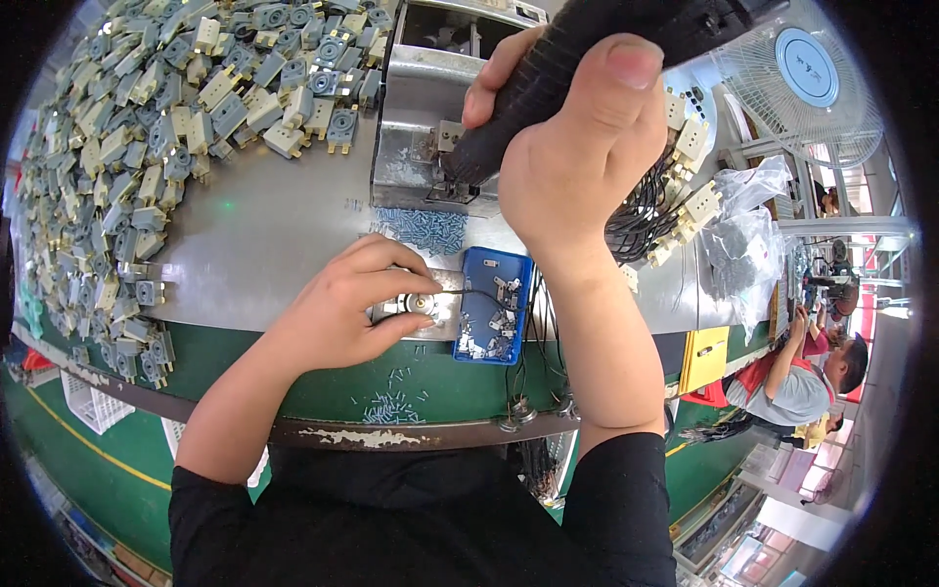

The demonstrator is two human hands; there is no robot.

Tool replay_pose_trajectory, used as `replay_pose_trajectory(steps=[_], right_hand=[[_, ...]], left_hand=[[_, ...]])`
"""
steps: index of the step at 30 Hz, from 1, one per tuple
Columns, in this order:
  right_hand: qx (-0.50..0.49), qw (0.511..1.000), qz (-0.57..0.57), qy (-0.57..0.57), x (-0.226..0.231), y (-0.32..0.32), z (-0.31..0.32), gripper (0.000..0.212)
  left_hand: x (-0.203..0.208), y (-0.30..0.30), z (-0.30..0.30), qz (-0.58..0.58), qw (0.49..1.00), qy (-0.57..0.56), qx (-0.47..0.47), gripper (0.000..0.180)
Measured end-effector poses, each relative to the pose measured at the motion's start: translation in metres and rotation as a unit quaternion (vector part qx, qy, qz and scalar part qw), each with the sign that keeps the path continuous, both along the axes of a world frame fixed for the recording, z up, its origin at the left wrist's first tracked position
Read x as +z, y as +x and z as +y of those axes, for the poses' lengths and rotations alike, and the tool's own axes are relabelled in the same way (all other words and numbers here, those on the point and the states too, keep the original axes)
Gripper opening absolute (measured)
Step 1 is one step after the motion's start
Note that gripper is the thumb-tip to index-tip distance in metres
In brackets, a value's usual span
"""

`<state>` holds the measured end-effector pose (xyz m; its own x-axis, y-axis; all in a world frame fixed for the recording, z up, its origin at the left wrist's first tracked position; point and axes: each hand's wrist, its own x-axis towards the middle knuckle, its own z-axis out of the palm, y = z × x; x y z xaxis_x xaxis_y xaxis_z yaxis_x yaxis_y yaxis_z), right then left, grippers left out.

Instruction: Assembling small mechanical or electronic components at a factory workbench using an electric screwdriver.

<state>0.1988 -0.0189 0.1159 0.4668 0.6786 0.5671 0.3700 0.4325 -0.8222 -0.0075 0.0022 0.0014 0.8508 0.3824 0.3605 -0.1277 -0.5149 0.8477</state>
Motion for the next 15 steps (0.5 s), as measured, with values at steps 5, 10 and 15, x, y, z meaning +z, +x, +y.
replay_pose_trajectory(steps=[5, 10, 15], right_hand=[[0.085, 0.988, 0.117, -0.058, 0.003, -0.016, -0.023, 0.114], [0.229, 0.957, 0.171, -0.05, 0.003, -0.035, -0.048, 0.122], [0.164, 0.977, 0.085, -0.106, -0.011, -0.052, -0.052, 0.124]], left_hand=[[-0.004, -0.003, 0.003, -0.001, 1.0, 0.01, 0.009, 0.032], [-0.004, -0.001, 0.005, -0.022, 1.0, -0.005, 0.002, 0.028], [-0.005, -0.003, 0.002, 0.011, 1.0, 0.015, 0.01, 0.027]])
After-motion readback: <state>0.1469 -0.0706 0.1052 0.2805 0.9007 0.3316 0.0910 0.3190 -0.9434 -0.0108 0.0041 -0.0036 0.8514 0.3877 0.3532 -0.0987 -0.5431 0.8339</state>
